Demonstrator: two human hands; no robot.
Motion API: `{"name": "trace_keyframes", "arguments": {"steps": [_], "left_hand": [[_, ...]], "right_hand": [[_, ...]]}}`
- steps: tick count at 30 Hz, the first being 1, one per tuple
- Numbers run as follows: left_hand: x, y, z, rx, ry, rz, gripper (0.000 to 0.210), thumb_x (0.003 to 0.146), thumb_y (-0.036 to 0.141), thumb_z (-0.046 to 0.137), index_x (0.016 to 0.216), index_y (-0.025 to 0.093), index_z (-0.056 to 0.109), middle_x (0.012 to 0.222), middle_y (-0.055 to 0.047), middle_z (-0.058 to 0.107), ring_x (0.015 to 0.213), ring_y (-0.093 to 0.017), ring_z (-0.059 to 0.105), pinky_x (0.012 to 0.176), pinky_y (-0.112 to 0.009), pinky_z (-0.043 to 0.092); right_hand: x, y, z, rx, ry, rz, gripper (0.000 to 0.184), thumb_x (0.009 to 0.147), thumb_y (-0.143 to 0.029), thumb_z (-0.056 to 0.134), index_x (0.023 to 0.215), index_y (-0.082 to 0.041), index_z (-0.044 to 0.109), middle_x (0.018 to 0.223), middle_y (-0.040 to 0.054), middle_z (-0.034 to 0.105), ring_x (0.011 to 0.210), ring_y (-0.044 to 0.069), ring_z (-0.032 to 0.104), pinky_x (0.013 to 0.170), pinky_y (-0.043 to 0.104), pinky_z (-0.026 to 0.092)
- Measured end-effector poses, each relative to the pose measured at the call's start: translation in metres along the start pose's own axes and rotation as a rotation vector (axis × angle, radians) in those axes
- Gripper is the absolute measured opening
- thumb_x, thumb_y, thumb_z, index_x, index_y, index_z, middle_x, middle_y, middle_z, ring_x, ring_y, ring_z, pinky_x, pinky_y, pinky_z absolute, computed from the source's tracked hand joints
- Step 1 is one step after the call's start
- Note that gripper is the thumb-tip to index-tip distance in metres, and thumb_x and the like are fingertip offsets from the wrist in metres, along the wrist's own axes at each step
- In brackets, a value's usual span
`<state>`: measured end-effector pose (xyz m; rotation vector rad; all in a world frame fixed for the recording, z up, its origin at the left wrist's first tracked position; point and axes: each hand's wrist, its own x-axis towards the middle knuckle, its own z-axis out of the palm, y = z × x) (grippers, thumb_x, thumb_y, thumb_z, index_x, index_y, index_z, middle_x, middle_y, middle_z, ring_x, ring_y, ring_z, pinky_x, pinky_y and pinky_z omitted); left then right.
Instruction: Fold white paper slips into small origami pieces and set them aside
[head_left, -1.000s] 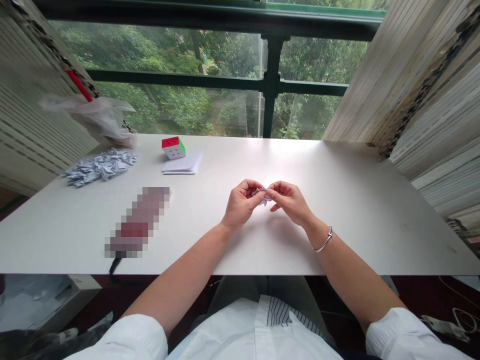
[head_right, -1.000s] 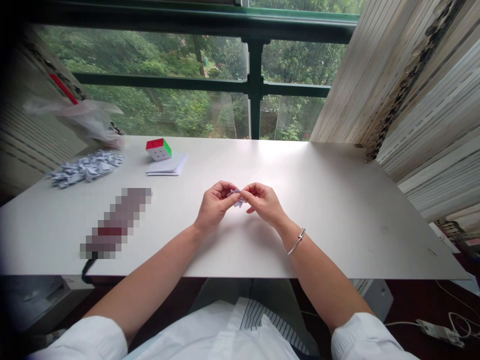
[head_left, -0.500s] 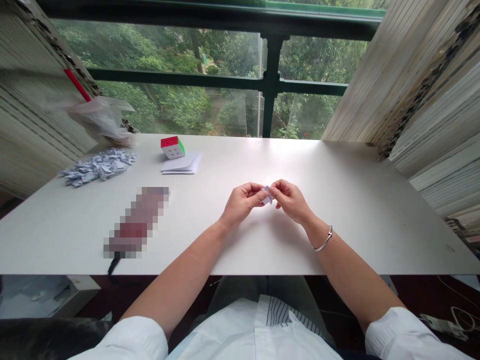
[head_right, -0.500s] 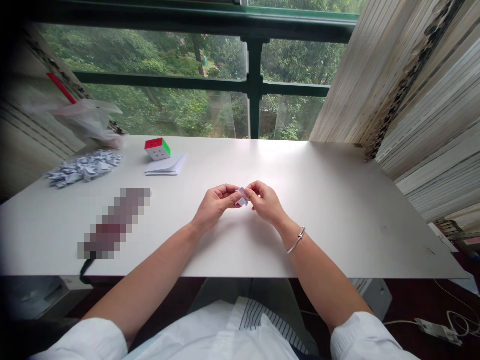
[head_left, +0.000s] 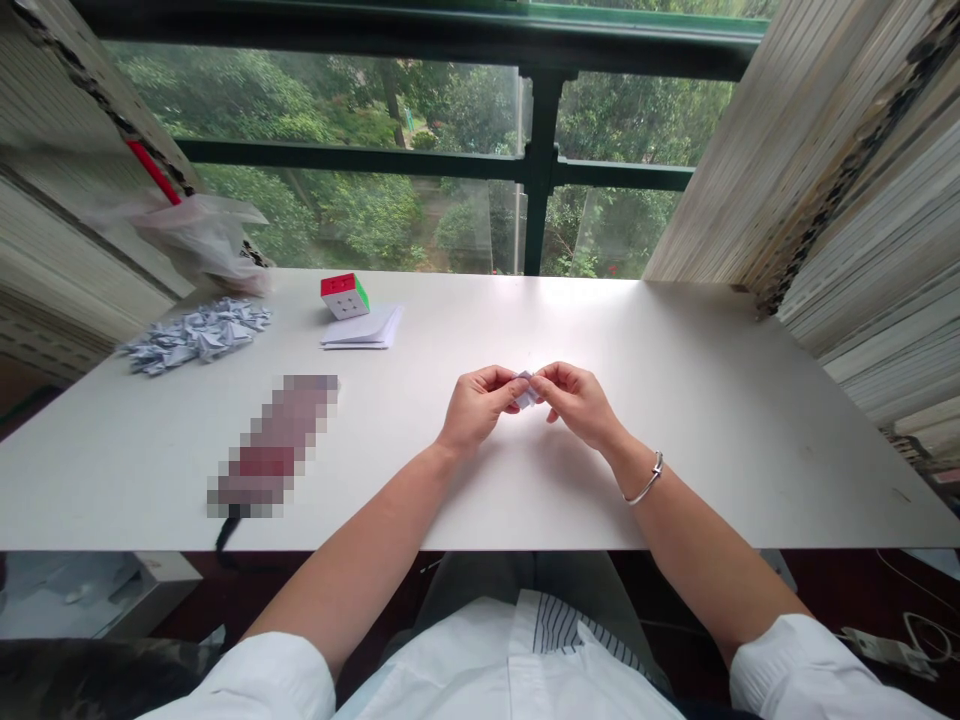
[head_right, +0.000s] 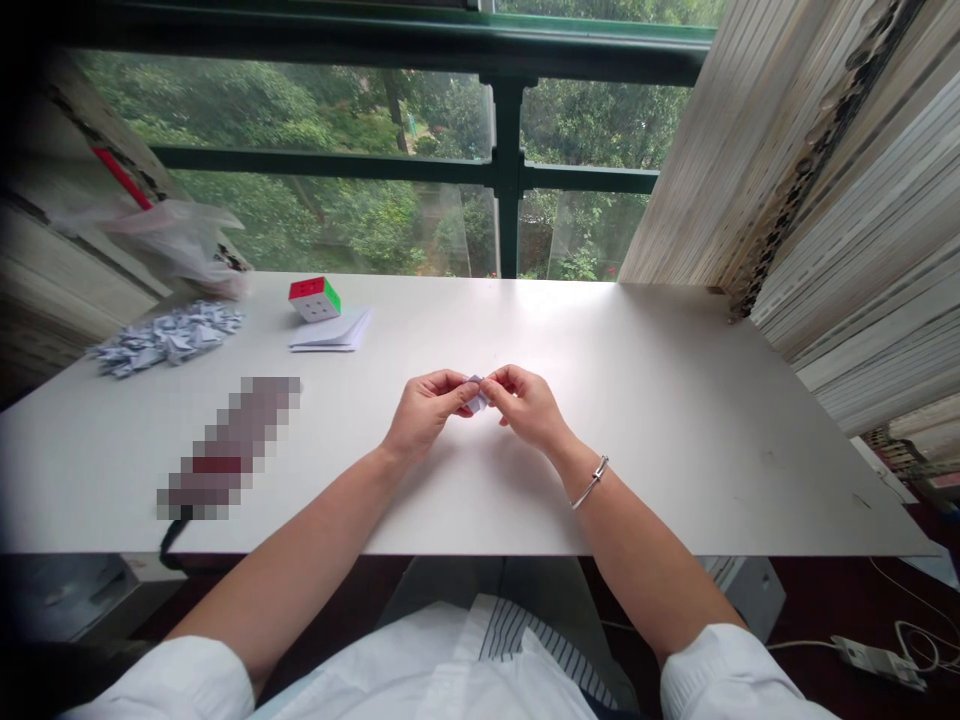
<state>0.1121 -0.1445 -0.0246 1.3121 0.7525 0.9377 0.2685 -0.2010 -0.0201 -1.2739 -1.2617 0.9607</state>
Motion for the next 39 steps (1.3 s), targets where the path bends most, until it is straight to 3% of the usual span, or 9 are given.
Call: {"name": "trace_keyframes", "arguments": {"steps": [11,20,24,27,30,33,39], "left_hand": [[-0.003,0.002,0.0,0.017,-0.09,-0.051,0.03,0.069,0.04,0.08,0.083,0.015,0.07,0.078,-0.006,0.072,0.07,-0.017,0.065,0.062,-0.029,0.052],[0.002,0.002,-0.003,-0.017,0.065,0.067,0.027,0.071,0.04,0.076,0.082,0.017,0.066,0.072,0.0,0.066,0.065,-0.013,0.06,0.059,-0.025,0.05],[0.003,-0.001,0.0,-0.053,0.049,0.076,0.029,0.07,0.042,0.077,0.082,0.018,0.065,0.075,0.001,0.065,0.067,-0.013,0.06,0.06,-0.024,0.05],[0.003,-0.003,0.002,-0.091,0.023,0.067,0.032,0.07,0.043,0.078,0.082,0.018,0.064,0.08,0.0,0.065,0.074,-0.013,0.062,0.066,-0.026,0.053],[0.004,-0.004,0.002,-0.1,0.075,0.047,0.039,0.066,0.044,0.081,0.087,0.018,0.061,0.084,0.0,0.064,0.074,-0.013,0.063,0.071,-0.029,0.055],[0.003,-0.004,0.002,-0.124,0.123,0.005,0.047,0.061,0.042,0.085,0.088,0.018,0.055,0.079,0.002,0.062,0.067,-0.013,0.064,0.068,-0.03,0.056],[0.001,0.003,0.0,-0.241,0.037,-0.046,0.048,0.067,0.037,0.083,0.104,0.017,0.06,0.082,-0.003,0.071,0.074,-0.015,0.069,0.078,-0.034,0.056]], "right_hand": [[0.0,0.002,-0.001,-0.035,0.026,-0.014,0.033,0.081,-0.051,0.064,0.078,-0.018,0.06,0.068,0.0003,0.06,0.061,0.012,0.057,0.049,0.024,0.052],[-0.001,-0.002,0.003,0.064,-0.002,0.004,0.034,0.077,-0.049,0.071,0.088,-0.018,0.064,0.076,0.0018,0.063,0.071,0.015,0.061,0.045,0.021,0.051],[-0.003,0.0,0.006,0.027,0.037,-0.062,0.031,0.078,-0.048,0.07,0.088,-0.019,0.065,0.078,0.0022,0.064,0.07,0.015,0.06,0.046,0.023,0.052],[-0.005,0.001,0.008,-0.089,0.136,-0.18,0.027,0.082,-0.046,0.066,0.084,-0.019,0.065,0.079,0.0034,0.065,0.068,0.015,0.059,0.049,0.025,0.052],[-0.009,0.0,0.007,-0.29,0.209,-0.342,0.02,0.087,-0.041,0.061,0.084,-0.021,0.065,0.082,0.0042,0.065,0.068,0.015,0.06,0.056,0.028,0.052],[-0.011,0.0,0.003,-0.535,0.223,-0.47,0.016,0.092,-0.034,0.055,0.091,-0.023,0.066,0.088,0.005,0.066,0.072,0.014,0.062,0.061,0.028,0.05],[-0.011,0.003,-0.005,-1.02,0.228,-0.635,0.019,0.097,-0.024,0.048,0.1,-0.024,0.067,0.094,0.0047,0.069,0.08,0.015,0.061,0.062,0.027,0.039]]}}
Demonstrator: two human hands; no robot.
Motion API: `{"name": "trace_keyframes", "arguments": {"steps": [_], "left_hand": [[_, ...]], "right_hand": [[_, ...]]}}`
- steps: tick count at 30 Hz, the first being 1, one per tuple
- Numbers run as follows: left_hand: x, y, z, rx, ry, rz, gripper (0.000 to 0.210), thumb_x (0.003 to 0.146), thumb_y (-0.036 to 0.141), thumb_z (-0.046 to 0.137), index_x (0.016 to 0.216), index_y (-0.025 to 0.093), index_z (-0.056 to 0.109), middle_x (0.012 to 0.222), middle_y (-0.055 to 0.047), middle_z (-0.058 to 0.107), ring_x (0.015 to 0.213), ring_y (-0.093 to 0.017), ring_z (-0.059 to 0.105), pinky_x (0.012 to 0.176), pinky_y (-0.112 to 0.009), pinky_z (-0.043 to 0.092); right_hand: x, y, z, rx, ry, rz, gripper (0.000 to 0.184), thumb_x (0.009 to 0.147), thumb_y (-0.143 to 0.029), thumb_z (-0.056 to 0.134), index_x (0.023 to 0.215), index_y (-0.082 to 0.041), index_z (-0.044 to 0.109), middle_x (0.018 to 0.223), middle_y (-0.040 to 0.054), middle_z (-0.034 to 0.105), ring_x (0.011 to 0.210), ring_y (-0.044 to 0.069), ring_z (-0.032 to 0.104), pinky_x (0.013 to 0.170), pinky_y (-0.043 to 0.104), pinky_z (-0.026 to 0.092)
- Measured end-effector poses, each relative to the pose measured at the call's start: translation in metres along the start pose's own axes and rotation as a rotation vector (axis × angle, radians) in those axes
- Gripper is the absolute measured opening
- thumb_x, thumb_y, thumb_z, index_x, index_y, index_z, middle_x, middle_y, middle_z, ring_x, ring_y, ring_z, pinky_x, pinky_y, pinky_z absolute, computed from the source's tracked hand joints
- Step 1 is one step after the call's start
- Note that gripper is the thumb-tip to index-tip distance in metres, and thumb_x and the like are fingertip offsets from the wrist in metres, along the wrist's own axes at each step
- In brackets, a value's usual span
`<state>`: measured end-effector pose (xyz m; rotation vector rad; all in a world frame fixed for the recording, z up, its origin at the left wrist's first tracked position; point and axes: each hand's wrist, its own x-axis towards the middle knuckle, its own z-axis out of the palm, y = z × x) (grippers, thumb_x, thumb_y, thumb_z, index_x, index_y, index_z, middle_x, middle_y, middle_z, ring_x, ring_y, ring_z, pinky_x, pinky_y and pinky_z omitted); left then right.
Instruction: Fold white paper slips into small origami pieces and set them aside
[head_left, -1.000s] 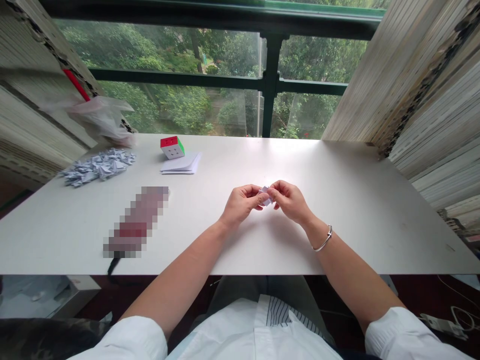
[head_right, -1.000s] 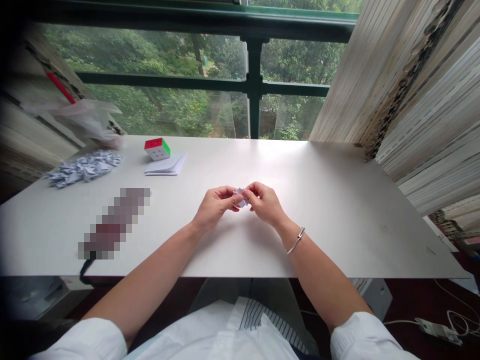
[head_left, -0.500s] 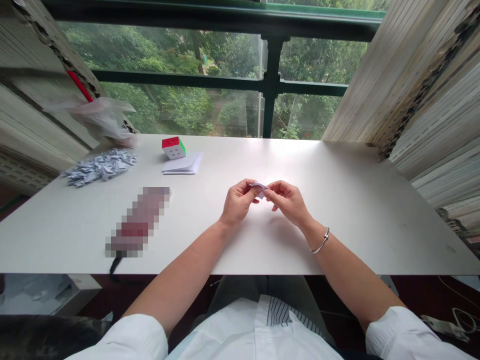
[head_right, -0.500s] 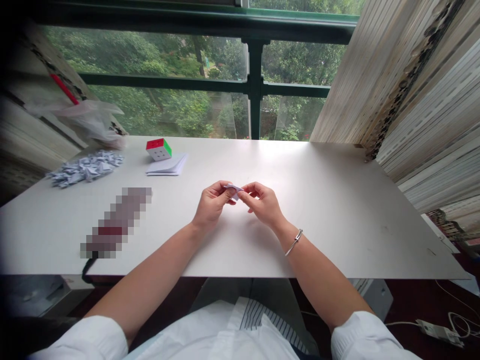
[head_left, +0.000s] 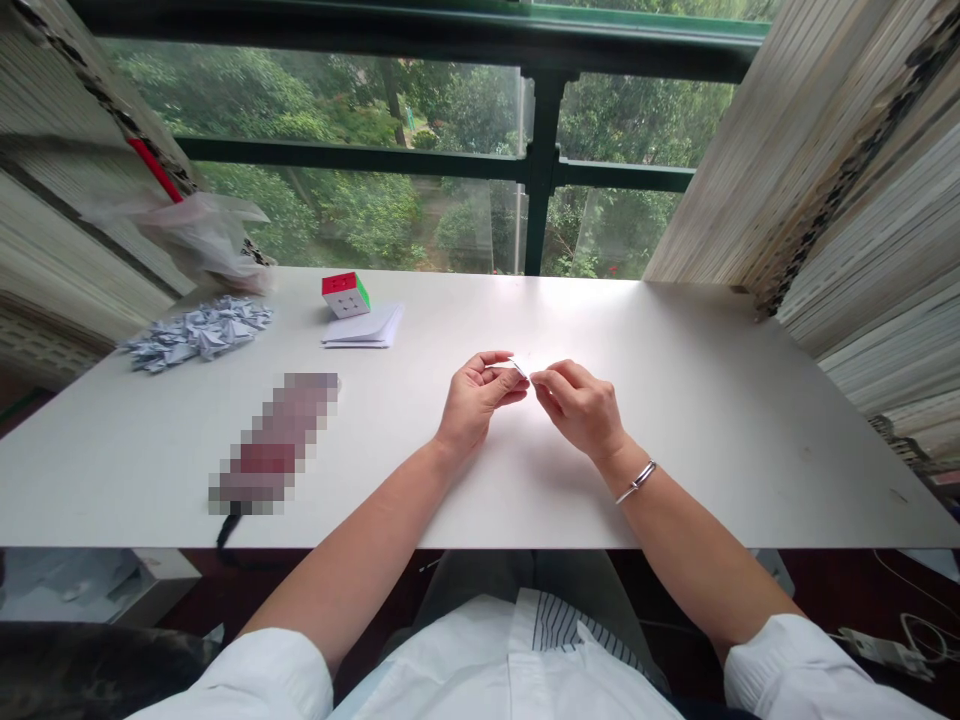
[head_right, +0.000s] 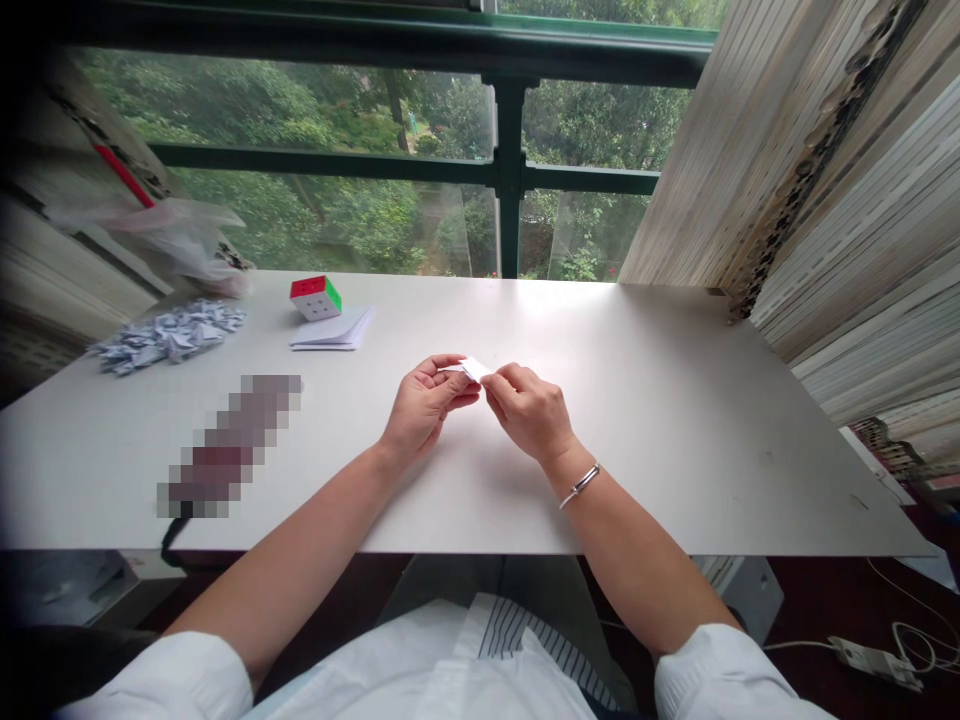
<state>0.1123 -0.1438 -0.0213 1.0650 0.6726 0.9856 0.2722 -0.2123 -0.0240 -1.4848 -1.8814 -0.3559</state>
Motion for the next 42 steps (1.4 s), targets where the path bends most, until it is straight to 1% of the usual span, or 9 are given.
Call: {"name": "trace_keyframes", "arguments": {"steps": [3,7,12,20,26,31,35,39,42], "left_hand": [[0.0,0.003,-0.001,-0.018,-0.027,-0.024,0.049,0.07,0.036,0.08,0.11,0.015,0.062,0.085,-0.006,0.073,0.076,-0.017,0.07,0.082,-0.036,0.056],[0.001,0.004,-0.004,-0.003,-0.021,-0.053,0.044,0.072,0.034,0.078,0.109,0.014,0.066,0.085,-0.008,0.074,0.077,-0.018,0.071,0.081,-0.036,0.056],[0.002,0.003,-0.005,0.02,-0.001,-0.073,0.039,0.071,0.031,0.078,0.105,0.014,0.069,0.087,-0.007,0.074,0.075,-0.016,0.07,0.079,-0.034,0.057],[0.002,0.003,-0.005,0.023,-0.006,-0.094,0.033,0.071,0.027,0.077,0.1,0.013,0.071,0.086,-0.007,0.074,0.073,-0.014,0.069,0.078,-0.032,0.057],[0.001,0.005,-0.006,0.034,-0.045,-0.123,0.031,0.074,0.027,0.074,0.101,0.013,0.071,0.081,-0.006,0.074,0.073,-0.015,0.069,0.076,-0.031,0.056],[0.002,0.003,-0.006,0.052,-0.061,-0.124,0.032,0.074,0.028,0.074,0.103,0.013,0.071,0.086,-0.007,0.074,0.075,-0.015,0.069,0.076,-0.03,0.056],[0.002,0.001,-0.006,0.059,-0.078,-0.107,0.033,0.074,0.029,0.075,0.103,0.013,0.071,0.087,-0.007,0.074,0.076,-0.016,0.07,0.078,-0.032,0.056],[0.002,0.001,-0.006,0.051,-0.108,-0.089,0.034,0.075,0.029,0.074,0.104,0.013,0.069,0.087,-0.007,0.074,0.076,-0.016,0.07,0.081,-0.034,0.056],[0.003,0.001,-0.006,0.084,-0.102,-0.097,0.032,0.076,0.027,0.072,0.104,0.013,0.068,0.085,-0.006,0.073,0.076,-0.015,0.069,0.081,-0.034,0.056]], "right_hand": [[0.0,0.002,0.001,-0.122,0.004,-0.055,0.019,0.097,-0.02,0.047,0.1,-0.024,0.066,0.094,0.0041,0.068,0.08,0.015,0.059,0.062,0.027,0.036],[0.0,0.002,0.002,-0.187,0.005,-0.086,0.019,0.097,-0.018,0.047,0.097,-0.025,0.065,0.095,0.0035,0.068,0.079,0.014,0.057,0.06,0.027,0.032],[0.0,0.0,0.001,-0.172,-0.036,-0.091,0.018,0.097,-0.022,0.047,0.096,-0.024,0.064,0.095,0.0043,0.066,0.081,0.015,0.057,0.059,0.028,0.031],[0.001,-0.003,-0.002,-0.144,-0.095,-0.121,0.018,0.097,-0.025,0.046,0.102,-0.026,0.064,0.096,0.0042,0.064,0.079,0.014,0.056,0.057,0.026,0.032],[0.0,-0.005,-0.001,-0.137,-0.097,-0.133,0.02,0.098,-0.027,0.046,0.1,-0.025,0.065,0.093,0.0048,0.064,0.078,0.014,0.056,0.056,0.027,0.03],[-0.001,-0.005,0.001,-0.124,-0.088,-0.133,0.02,0.097,-0.025,0.046,0.097,-0.023,0.065,0.09,0.005,0.064,0.077,0.014,0.056,0.055,0.028,0.03],[-0.001,-0.006,0.001,-0.065,-0.071,-0.081,0.019,0.095,-0.025,0.047,0.094,-0.022,0.066,0.087,0.0047,0.063,0.075,0.014,0.056,0.055,0.027,0.031],[0.001,-0.01,0.0,0.044,-0.062,0.054,0.017,0.093,-0.026,0.051,0.092,-0.022,0.067,0.087,0.0036,0.062,0.068,0.012,0.054,0.053,0.025,0.034],[0.003,-0.008,0.002,0.172,-0.062,0.197,0.013,0.088,-0.031,0.06,0.092,-0.024,0.07,0.097,0.005,0.06,0.078,0.014,0.058,0.058,0.024,0.042]]}}
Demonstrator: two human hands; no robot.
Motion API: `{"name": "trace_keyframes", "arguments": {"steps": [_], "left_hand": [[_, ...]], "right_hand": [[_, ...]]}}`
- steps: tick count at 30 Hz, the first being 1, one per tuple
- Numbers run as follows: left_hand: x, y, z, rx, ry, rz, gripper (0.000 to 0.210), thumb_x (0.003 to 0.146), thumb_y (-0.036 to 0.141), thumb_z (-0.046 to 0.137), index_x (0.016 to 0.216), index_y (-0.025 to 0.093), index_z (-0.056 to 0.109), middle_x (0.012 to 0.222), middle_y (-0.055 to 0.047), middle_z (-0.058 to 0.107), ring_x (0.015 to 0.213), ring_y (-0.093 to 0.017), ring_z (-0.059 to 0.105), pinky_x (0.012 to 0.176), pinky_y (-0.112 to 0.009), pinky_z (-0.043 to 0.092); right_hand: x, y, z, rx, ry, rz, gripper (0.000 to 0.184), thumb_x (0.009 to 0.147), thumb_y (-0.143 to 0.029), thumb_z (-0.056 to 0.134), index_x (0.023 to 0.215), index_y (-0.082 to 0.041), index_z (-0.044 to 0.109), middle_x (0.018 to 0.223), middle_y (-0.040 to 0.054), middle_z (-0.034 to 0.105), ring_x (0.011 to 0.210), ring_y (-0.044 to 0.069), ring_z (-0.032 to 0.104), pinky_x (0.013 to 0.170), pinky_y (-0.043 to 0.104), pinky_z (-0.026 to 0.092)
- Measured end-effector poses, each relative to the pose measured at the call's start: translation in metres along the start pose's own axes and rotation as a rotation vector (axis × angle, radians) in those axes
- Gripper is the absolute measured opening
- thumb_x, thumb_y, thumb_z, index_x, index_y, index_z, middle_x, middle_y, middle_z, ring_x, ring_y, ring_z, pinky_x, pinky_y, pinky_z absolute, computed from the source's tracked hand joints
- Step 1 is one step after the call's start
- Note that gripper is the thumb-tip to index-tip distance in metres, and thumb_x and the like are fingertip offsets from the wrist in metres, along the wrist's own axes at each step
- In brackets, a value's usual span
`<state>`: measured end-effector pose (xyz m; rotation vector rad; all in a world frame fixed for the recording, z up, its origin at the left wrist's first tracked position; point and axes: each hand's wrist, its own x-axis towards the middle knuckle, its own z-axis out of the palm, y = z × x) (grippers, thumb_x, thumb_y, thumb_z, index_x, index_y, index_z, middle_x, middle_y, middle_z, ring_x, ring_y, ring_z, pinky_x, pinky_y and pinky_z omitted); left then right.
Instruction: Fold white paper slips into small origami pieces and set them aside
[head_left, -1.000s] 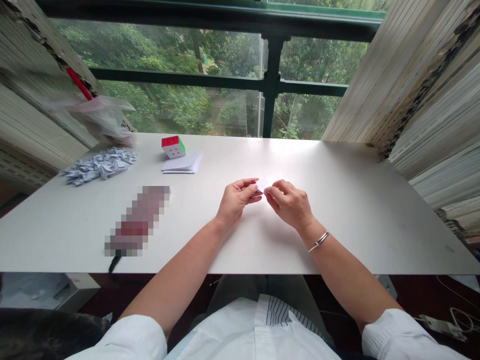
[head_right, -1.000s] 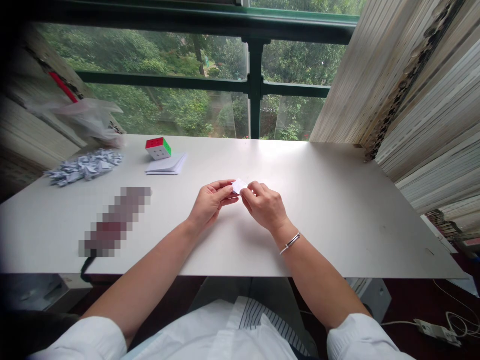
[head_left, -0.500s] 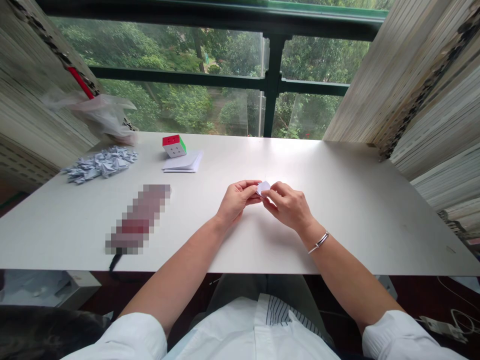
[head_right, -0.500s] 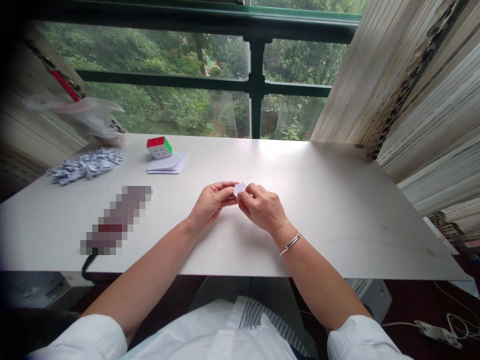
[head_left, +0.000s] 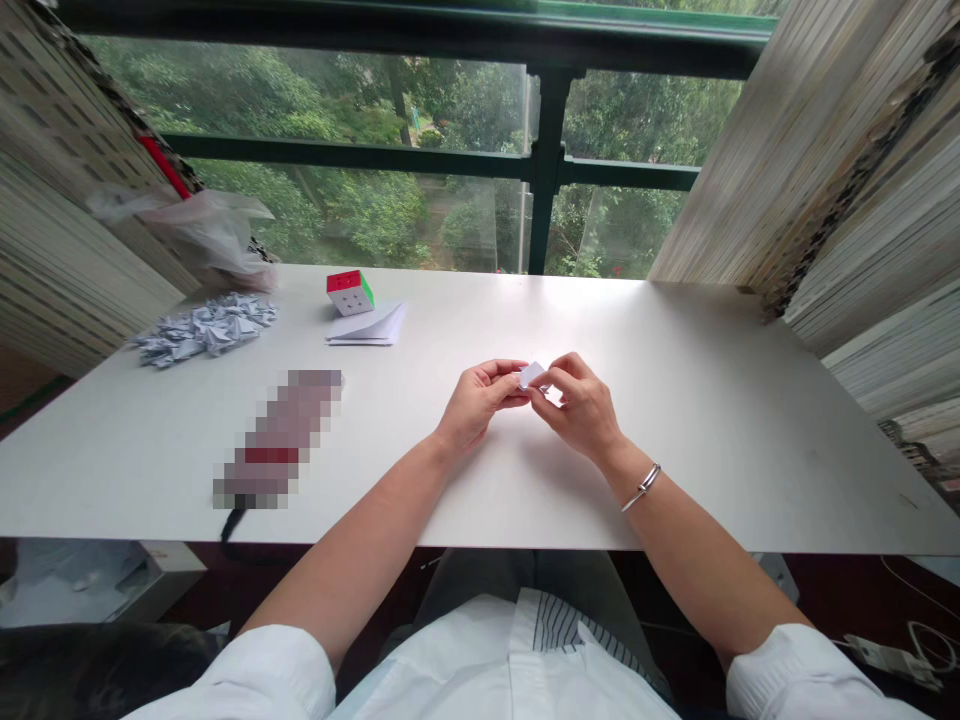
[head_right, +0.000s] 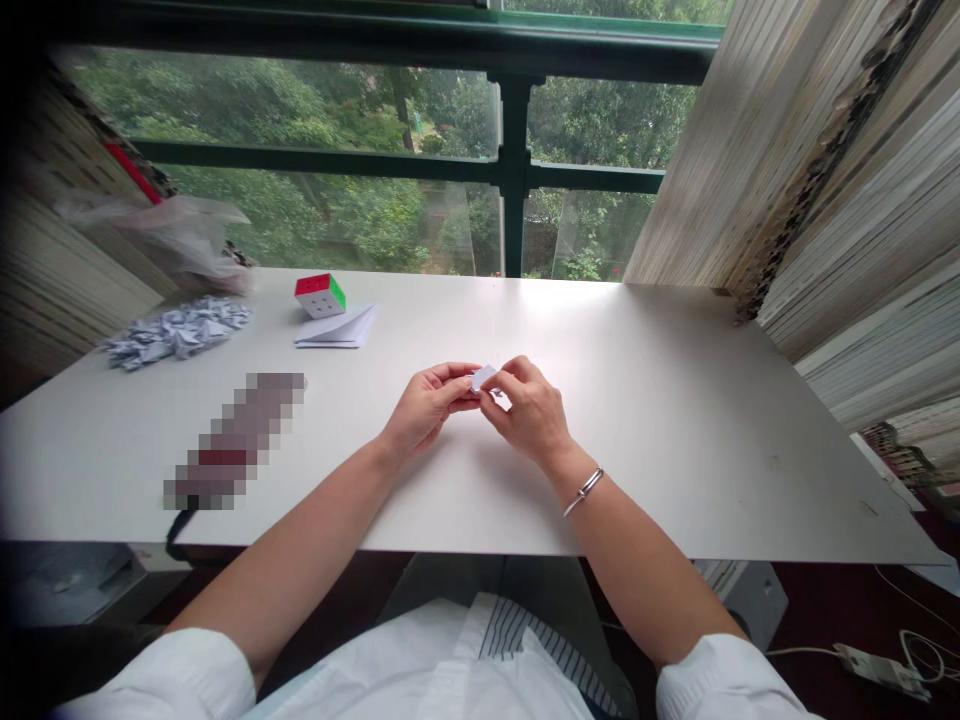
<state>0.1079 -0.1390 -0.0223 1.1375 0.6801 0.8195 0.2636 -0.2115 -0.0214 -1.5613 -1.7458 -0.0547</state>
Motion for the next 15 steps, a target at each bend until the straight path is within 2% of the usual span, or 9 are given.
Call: {"name": "trace_keyframes", "arguments": {"steps": [3,5,8,10,12,15], "left_hand": [[0.0,-0.002,0.0,0.064,0.024,-0.046,0.028,0.075,0.023,0.07,0.102,0.013,0.065,0.084,-0.005,0.071,0.076,-0.014,0.068,0.079,-0.033,0.056],[0.0,-0.004,-0.001,0.195,0.036,-0.071,0.024,0.077,0.021,0.066,0.1,0.014,0.064,0.084,-0.005,0.07,0.073,-0.014,0.067,0.076,-0.032,0.055],[0.0,-0.007,-0.004,0.605,0.07,-0.004,0.021,0.078,0.021,0.061,0.098,0.018,0.068,0.084,-0.003,0.069,0.071,-0.014,0.064,0.074,-0.031,0.053],[0.0,-0.006,-0.008,0.892,0.071,0.095,0.019,0.077,0.021,0.062,0.093,0.021,0.071,0.088,-0.003,0.068,0.075,-0.015,0.063,0.077,-0.031,0.05],[0.001,-0.004,-0.013,1.072,0.028,0.159,0.013,0.076,0.022,0.063,0.083,0.022,0.074,0.091,-0.003,0.066,0.077,-0.016,0.062,0.077,-0.03,0.049],[0.004,-0.002,-0.02,1.136,-0.112,0.181,0.012,0.078,0.023,0.063,0.079,0.023,0.074,0.088,-0.002,0.066,0.076,-0.015,0.061,0.073,-0.026,0.047]], "right_hand": [[0.003,0.007,0.002,0.132,-0.075,0.111,0.012,0.083,-0.035,0.067,0.087,-0.025,0.073,0.11,0.0062,0.057,0.088,0.016,0.06,0.066,0.026,0.048],[0.004,0.014,0.004,0.201,-0.205,0.141,0.011,0.084,-0.033,0.067,0.085,-0.024,0.074,0.106,0.0046,0.059,0.077,0.013,0.06,0.068,0.027,0.049],[0.005,0.022,0.007,0.186,-0.357,0.134,0.011,0.085,-0.031,0.067,0.087,-0.024,0.075,0.096,0.003,0.063,0.071,0.012,0.058,0.068,0.027,0.047],[0.005,0.023,0.007,0.106,-0.403,0.108,0.011,0.085,-0.033,0.067,0.087,-0.026,0.076,0.092,0.0032,0.065,0.077,0.015,0.058,0.071,0.029,0.045],[0.005,0.023,0.007,0.026,-0.429,0.079,0.012,0.084,-0.035,0.068,0.086,-0.027,0.076,0.09,0.0037,0.066,0.086,0.018,0.057,0.073,0.03,0.043],[0.005,0.022,0.006,-0.028,-0.471,0.047,0.012,0.085,-0.033,0.067,0.088,-0.027,0.077,0.09,0.0043,0.068,0.088,0.019,0.056,0.075,0.03,0.042]]}}
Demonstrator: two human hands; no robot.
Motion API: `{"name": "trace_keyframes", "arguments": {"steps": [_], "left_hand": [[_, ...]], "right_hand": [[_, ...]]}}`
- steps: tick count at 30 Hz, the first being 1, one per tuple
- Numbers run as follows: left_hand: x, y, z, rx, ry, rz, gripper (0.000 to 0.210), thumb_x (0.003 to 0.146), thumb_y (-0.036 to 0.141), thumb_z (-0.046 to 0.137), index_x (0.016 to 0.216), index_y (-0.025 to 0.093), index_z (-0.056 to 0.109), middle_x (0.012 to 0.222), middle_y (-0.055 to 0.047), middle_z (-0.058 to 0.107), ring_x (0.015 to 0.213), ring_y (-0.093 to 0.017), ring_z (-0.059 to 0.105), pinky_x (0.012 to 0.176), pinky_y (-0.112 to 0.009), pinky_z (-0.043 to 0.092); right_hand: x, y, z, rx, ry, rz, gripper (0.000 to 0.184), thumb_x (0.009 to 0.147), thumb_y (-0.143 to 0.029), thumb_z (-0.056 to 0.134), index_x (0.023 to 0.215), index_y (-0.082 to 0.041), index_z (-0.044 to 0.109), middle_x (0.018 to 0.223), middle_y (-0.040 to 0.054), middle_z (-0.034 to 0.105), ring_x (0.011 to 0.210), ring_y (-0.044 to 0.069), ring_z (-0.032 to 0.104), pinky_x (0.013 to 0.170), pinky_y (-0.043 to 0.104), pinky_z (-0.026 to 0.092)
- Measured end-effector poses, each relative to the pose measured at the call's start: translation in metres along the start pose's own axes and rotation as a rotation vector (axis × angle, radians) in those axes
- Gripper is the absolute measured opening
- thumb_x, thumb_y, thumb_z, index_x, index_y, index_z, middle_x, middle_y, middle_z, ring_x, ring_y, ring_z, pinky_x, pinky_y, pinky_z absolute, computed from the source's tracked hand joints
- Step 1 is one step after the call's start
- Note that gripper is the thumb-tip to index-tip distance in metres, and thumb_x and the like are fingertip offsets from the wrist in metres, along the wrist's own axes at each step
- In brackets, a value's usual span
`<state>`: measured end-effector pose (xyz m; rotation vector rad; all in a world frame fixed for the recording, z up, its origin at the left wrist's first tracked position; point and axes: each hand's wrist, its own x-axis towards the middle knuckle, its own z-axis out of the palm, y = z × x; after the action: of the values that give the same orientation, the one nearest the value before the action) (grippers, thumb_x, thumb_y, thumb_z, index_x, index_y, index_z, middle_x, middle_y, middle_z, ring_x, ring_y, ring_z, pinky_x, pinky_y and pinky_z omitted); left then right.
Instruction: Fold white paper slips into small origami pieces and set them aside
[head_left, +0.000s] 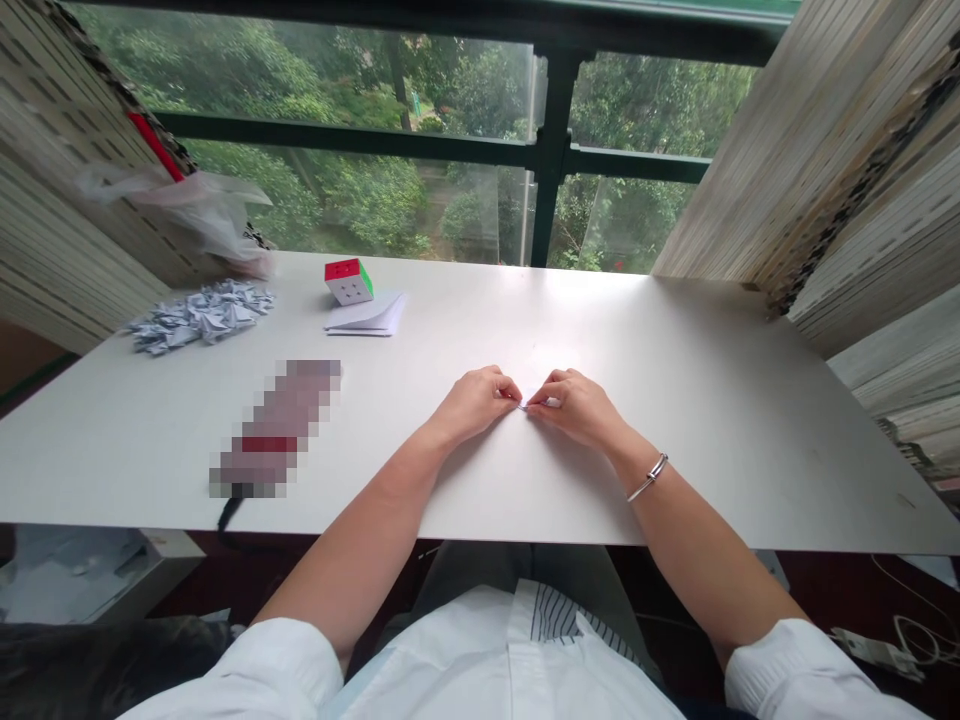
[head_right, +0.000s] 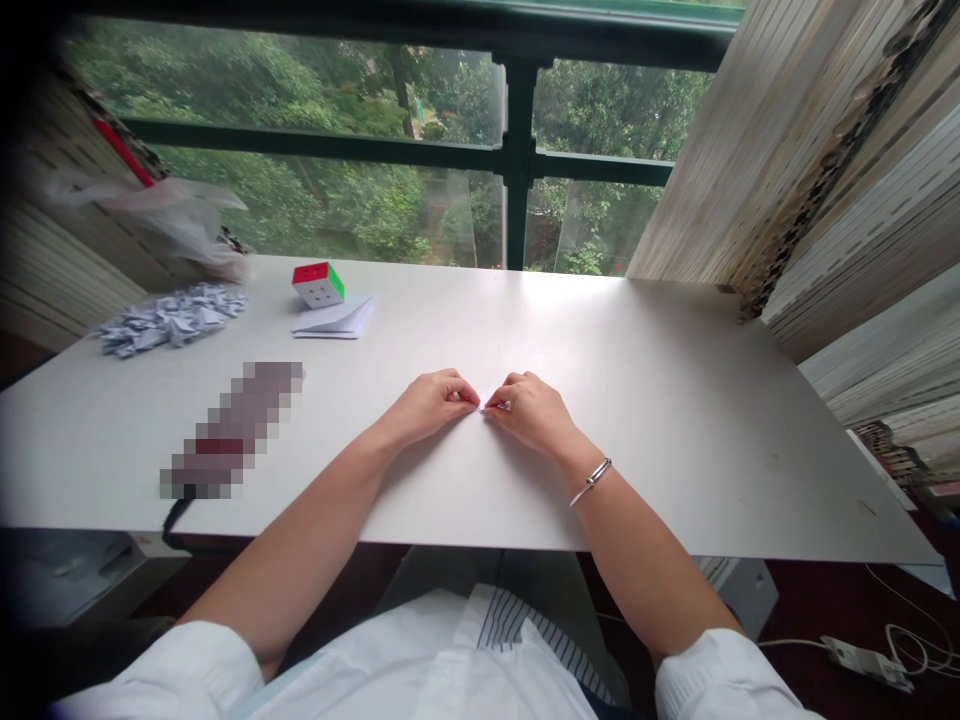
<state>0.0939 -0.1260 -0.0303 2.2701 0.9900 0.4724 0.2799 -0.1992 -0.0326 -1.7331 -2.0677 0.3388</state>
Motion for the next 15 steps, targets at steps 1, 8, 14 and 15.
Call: {"name": "trace_keyframes", "arguments": {"steps": [1,8,14,15], "left_hand": [[0.0003,-0.0017,-0.0013,0.006,-0.013,0.02,0.012,0.078,0.023,0.062,0.079,0.023,0.075,0.087,-0.002,0.066,0.076,-0.014,0.061,0.072,-0.026,0.047],[-0.0021,-0.0023,-0.0058,-0.003,-0.012,0.063,0.014,0.08,0.019,0.062,0.082,0.022,0.076,0.089,-0.002,0.068,0.077,-0.013,0.062,0.07,-0.023,0.046],[-0.0031,-0.0009,-0.007,0.037,-0.013,0.081,0.014,0.081,0.021,0.062,0.081,0.021,0.076,0.09,-0.003,0.068,0.076,-0.014,0.061,0.068,-0.024,0.046],[-0.003,-0.0012,-0.0071,0.037,-0.01,0.082,0.014,0.081,0.021,0.063,0.081,0.021,0.076,0.09,-0.003,0.068,0.076,-0.014,0.061,0.068,-0.024,0.046]], "right_hand": [[0.0001,-0.0001,-0.0001,-0.007,-0.011,-0.007,0.012,0.086,-0.032,0.067,0.089,-0.027,0.077,0.091,0.0045,0.068,0.088,0.019,0.056,0.074,0.03,0.041],[0.0029,-0.0003,0.0026,0.029,0.006,0.022,0.014,0.086,-0.03,0.063,0.086,-0.024,0.076,0.087,0.004,0.069,0.081,0.017,0.058,0.074,0.028,0.041],[0.0038,-0.0071,0.0041,0.107,0.028,0.149,0.014,0.082,-0.026,0.061,0.079,-0.021,0.074,0.079,0.003,0.067,0.071,0.014,0.058,0.066,0.026,0.04],[0.0039,-0.0079,0.0044,0.118,0.031,0.169,0.014,0.081,-0.026,0.061,0.079,-0.021,0.074,0.078,0.0028,0.067,0.07,0.014,0.058,0.065,0.025,0.04]]}}
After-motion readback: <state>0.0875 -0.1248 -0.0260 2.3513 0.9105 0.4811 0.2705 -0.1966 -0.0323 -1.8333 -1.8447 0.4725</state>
